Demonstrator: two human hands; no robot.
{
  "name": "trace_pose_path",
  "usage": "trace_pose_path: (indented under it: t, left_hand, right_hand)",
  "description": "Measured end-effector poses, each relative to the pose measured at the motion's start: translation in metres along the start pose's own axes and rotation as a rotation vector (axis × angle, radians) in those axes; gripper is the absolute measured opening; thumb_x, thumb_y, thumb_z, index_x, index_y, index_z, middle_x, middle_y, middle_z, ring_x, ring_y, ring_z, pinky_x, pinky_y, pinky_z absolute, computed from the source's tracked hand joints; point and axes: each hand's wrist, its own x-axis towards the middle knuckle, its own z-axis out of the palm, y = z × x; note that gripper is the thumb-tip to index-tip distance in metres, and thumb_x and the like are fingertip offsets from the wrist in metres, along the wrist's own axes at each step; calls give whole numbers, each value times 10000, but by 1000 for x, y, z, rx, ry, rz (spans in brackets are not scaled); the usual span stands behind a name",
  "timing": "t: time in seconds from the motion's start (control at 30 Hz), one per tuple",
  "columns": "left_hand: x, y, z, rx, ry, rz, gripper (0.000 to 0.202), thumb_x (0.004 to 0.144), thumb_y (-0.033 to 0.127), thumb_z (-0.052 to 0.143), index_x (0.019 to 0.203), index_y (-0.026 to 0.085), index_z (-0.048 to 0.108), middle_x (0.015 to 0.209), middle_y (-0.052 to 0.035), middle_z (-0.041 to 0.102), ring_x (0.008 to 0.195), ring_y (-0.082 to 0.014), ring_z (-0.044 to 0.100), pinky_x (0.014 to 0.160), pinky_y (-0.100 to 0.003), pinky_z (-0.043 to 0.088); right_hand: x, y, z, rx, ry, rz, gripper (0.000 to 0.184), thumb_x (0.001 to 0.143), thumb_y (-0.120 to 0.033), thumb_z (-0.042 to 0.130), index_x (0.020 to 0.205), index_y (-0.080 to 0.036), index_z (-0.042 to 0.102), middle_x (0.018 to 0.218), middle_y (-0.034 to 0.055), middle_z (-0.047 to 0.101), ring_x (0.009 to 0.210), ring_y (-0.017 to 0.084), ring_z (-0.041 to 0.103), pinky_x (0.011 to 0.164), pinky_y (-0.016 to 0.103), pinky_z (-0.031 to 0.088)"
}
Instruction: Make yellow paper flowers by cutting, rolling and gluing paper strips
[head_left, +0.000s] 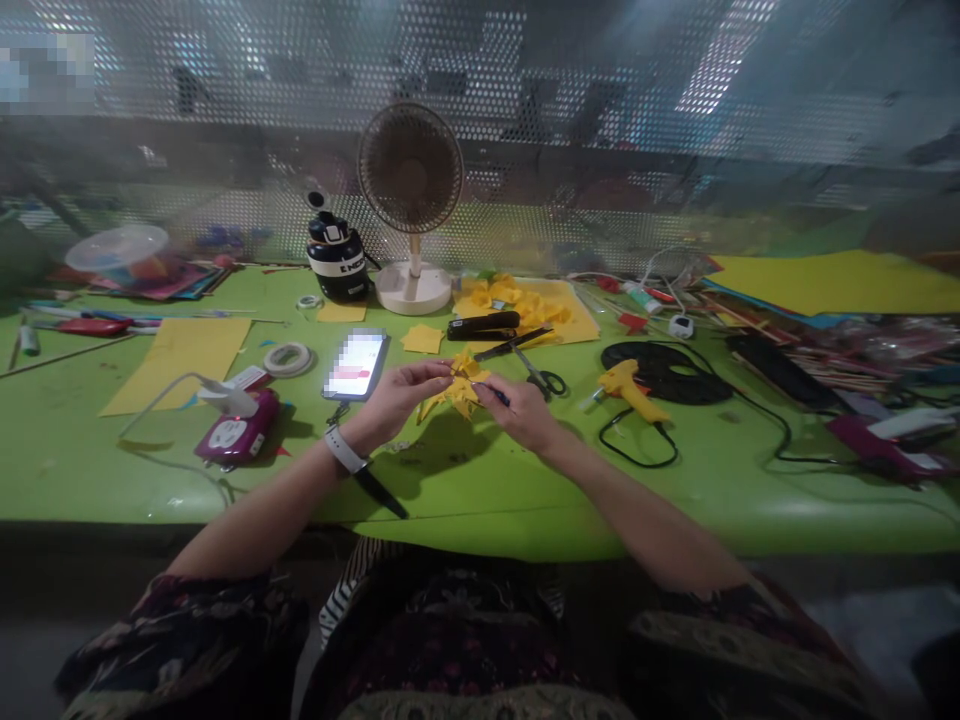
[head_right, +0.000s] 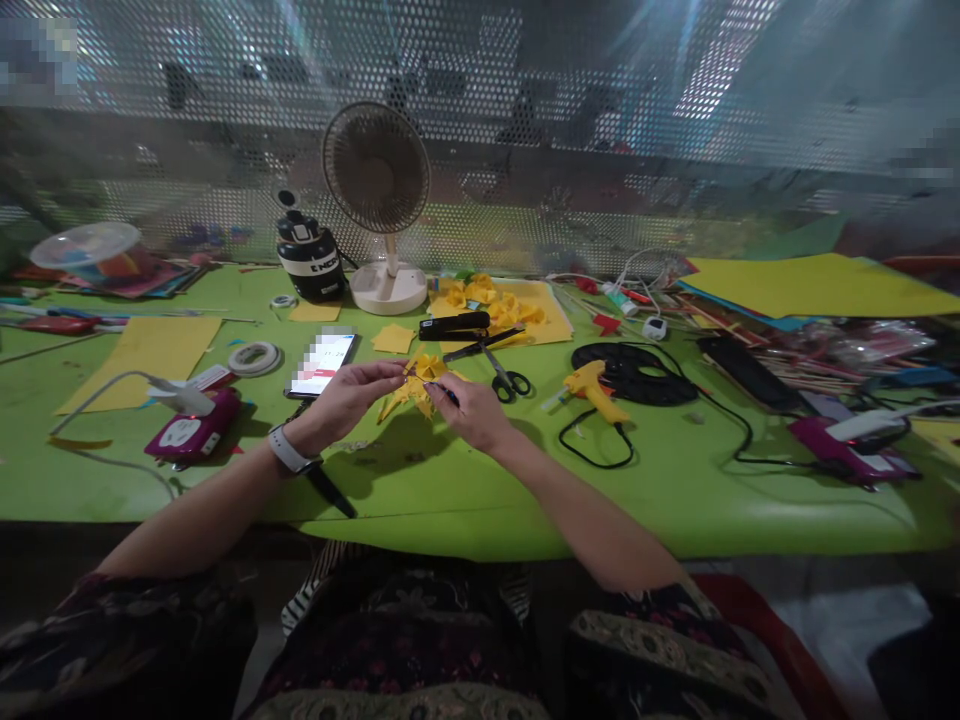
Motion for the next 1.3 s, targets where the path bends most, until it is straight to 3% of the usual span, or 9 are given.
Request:
trace_pose_path:
  t: [0.43,0.7,1.3]
  left_hand:
    - [-5,4,4,-22,0,38,133,743,302,820,825,200,792,1148,-78,721,1100,-201,628,1083,-434,418]
    - [-6,4,6,0,-10,80,146,732,280,831,860,217,802,1161,-71,711,1067,-186,638,1047,-409,464]
    - [-8,5,10,42,18,142,131,723,327,837,772,213,796,1028,-75,740,1045,-198,639,1009,-410,478]
  right_hand:
    - [0,0,1,9,-13,-58,424,996,-485,411,873,-172,670,654,21,593,566,133,482,571,262,335]
    - [1,-3,-2,85,-40,-8,427,984,-510,417,798,-183,619,632,2,533,574,131,471,578,264,328]
    - [1,-6,0,143,-105,-41,398,976,-494,431,739,-200,556,645,-2,527,569,127,450,579,264,340]
